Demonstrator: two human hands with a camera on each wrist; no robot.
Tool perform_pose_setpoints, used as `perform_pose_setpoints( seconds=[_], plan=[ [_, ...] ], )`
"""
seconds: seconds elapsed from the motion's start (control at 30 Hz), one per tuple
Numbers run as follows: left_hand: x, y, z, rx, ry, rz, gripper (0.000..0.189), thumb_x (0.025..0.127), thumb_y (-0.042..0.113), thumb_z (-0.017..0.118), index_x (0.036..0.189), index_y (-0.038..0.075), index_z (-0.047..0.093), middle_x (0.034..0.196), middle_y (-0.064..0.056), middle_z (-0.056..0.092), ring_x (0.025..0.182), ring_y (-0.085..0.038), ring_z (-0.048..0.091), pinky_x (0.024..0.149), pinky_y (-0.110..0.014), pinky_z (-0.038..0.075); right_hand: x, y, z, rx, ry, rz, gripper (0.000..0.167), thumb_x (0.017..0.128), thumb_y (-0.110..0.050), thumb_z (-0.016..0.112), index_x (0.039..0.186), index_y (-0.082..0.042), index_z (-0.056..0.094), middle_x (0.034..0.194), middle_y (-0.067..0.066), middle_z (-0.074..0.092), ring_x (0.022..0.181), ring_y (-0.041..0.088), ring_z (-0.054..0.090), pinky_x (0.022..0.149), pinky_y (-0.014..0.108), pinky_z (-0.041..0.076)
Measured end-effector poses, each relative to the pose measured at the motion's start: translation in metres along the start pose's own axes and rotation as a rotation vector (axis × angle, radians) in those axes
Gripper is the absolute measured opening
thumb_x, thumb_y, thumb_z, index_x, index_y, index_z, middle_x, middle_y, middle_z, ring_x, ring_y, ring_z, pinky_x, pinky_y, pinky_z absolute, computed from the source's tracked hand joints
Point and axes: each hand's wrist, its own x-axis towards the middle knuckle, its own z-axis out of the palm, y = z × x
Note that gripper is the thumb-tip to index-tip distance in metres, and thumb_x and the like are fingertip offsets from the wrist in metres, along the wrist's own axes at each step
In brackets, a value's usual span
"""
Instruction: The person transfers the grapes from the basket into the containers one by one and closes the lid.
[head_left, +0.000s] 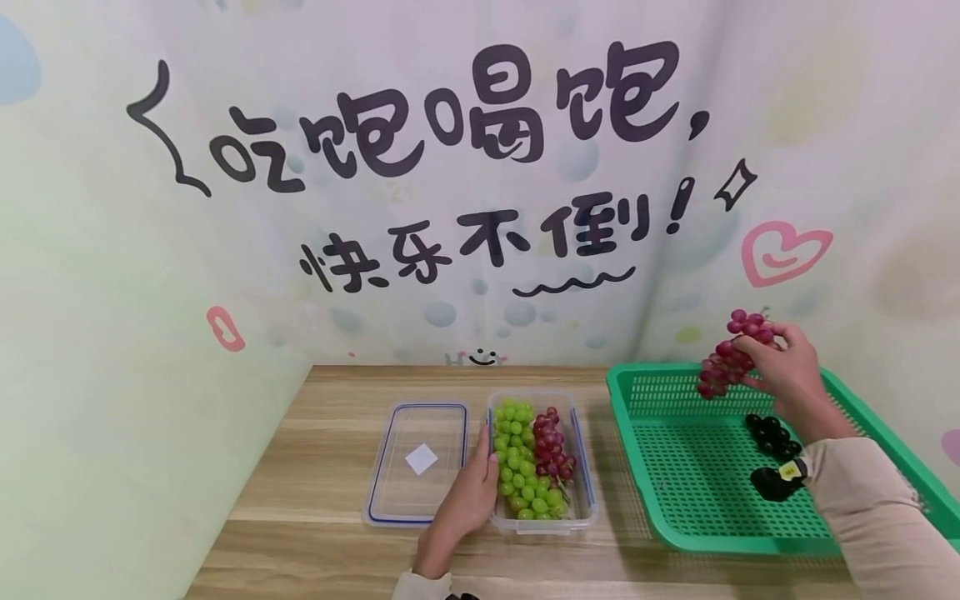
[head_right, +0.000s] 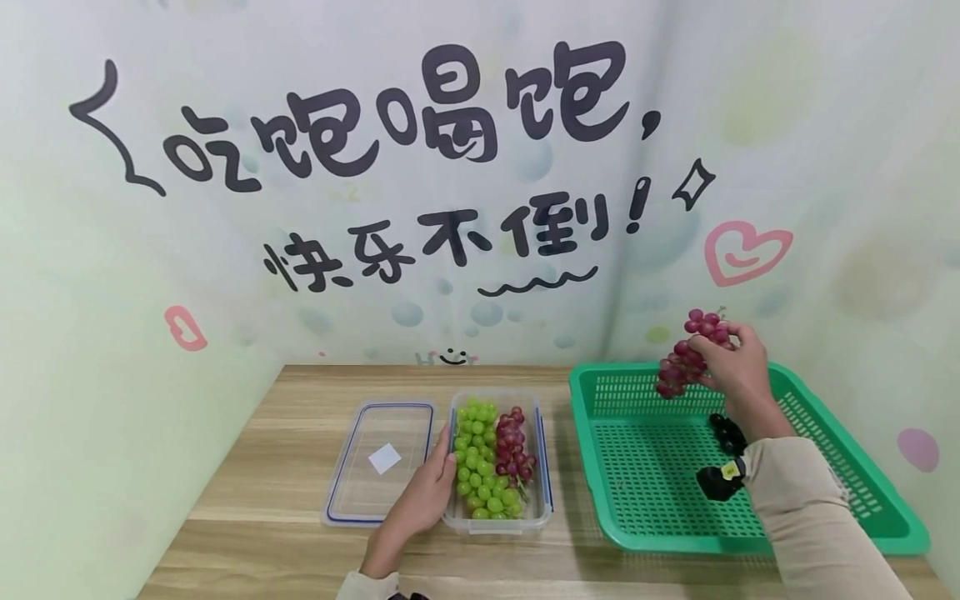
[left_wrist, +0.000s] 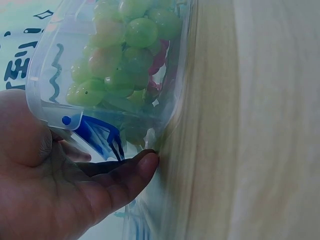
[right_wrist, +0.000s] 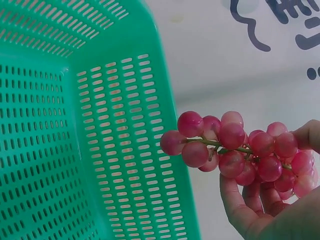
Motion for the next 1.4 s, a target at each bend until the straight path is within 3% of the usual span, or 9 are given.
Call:
perform_pose_setpoints(
  seconds=[0.67,0.9,1.4],
  plan=[
    [0.0,0.003,-0.001,0.003,-0.006,-0.011,0.055,0.11,0.018,0.024,0.157,-0.004,0.003,0.163,-0.025,0.008,0.15,-0.042,0.013,0.12,-0.057,0.016,-0.008,-0.012,0.018,-0.013,-0.089,-0.082,0.032,0.092,-0.053,0.062,0.111,-0.036,0.044,0.107,-0.007,0.052,0.09,0.001,0.057,0.072,0.025,0.06],
    [0.0,0.003,0.0,-0.001,-0.006,-0.013,0.055,0.11,0.017,0.024,0.157,-0.004,0.003,0.163,-0.026,0.008,0.149,-0.042,0.013,0.12,-0.057,0.016,-0.012,-0.019,0.028,-0.037,-0.118,-0.106,0.024,0.097,-0.046,0.06,0.112,-0.035,0.045,0.103,-0.008,0.055,0.088,0.001,0.059,0.073,0.027,0.061],
    [0.0,0.002,0.0,0.006,0.001,-0.008,0.055,0.11,0.016,0.024,0.157,-0.005,0.004,0.162,-0.027,0.009,0.149,-0.043,0.014,0.12,-0.057,0.017,-0.022,-0.029,0.054,-0.043,-0.167,-0.099,0.036,0.095,-0.046,0.063,0.121,-0.028,0.045,0.111,0.001,0.055,0.093,0.01,0.06,0.077,0.031,0.061]
  ],
)
